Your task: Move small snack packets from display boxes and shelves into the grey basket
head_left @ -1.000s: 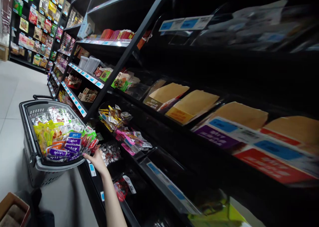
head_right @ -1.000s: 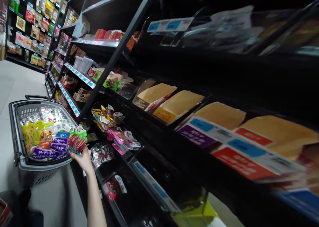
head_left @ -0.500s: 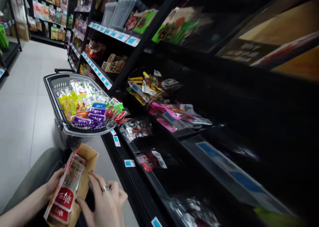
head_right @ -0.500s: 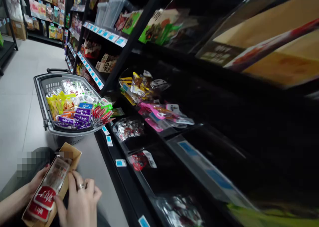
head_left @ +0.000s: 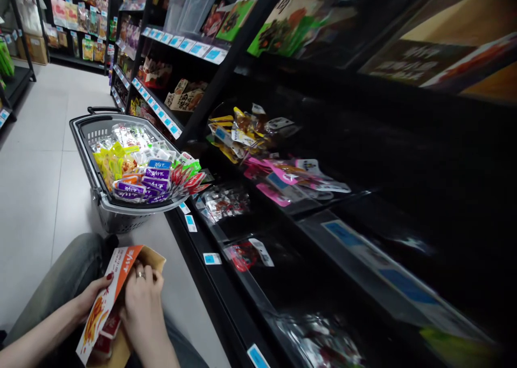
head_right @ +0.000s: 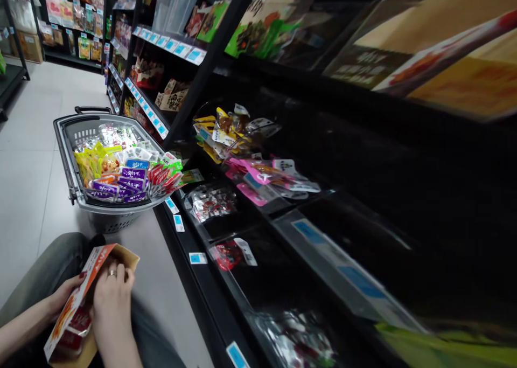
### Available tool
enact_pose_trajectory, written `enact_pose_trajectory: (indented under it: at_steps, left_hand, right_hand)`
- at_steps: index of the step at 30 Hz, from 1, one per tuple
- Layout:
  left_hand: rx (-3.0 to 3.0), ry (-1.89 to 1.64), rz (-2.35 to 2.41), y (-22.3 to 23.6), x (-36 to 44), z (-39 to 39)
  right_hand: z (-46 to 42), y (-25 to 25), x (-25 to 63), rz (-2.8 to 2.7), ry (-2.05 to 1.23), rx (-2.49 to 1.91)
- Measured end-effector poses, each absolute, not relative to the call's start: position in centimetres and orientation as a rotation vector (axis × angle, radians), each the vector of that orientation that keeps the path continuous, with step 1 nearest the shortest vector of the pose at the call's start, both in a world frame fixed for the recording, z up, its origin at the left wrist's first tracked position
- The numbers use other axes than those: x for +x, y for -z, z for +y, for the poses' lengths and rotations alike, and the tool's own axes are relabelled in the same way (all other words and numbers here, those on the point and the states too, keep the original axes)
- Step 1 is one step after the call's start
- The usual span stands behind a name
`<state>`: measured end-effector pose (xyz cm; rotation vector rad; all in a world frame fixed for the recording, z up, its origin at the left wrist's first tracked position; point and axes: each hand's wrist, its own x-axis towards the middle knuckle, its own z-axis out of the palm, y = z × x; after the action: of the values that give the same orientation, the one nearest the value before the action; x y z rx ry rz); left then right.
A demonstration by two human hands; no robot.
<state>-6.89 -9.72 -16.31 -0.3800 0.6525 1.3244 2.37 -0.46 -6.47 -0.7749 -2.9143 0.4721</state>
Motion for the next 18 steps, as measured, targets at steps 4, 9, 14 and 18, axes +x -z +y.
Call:
enact_pose_trajectory:
  at_steps: [4, 9, 14, 18]
  left_hand:
    - [-0.319, -1.346, 0.607, 15.9, -7.5, -9.6]
    - [-0.324, -1.337, 0.553, 16.1, -8.1, -9.8]
    - [-0.401, -1.354, 0.7, 16.2, -9.3, -10.3]
    - [-0.423, -1.262, 0.673, 16.2, -9.9, -10.6]
  right_hand:
    - [0.1, 4.1, 4.6, -2.745, -0.916, -0.777]
    - [2.3, 1.5, 8.5, -2.205, -1.384, -0.58]
    - [3.4, 2.5, 9.2, -1.232, -1.839, -0.438]
    - [4.4, 4.1, 7.7, -0.991, -1.948, -0.335]
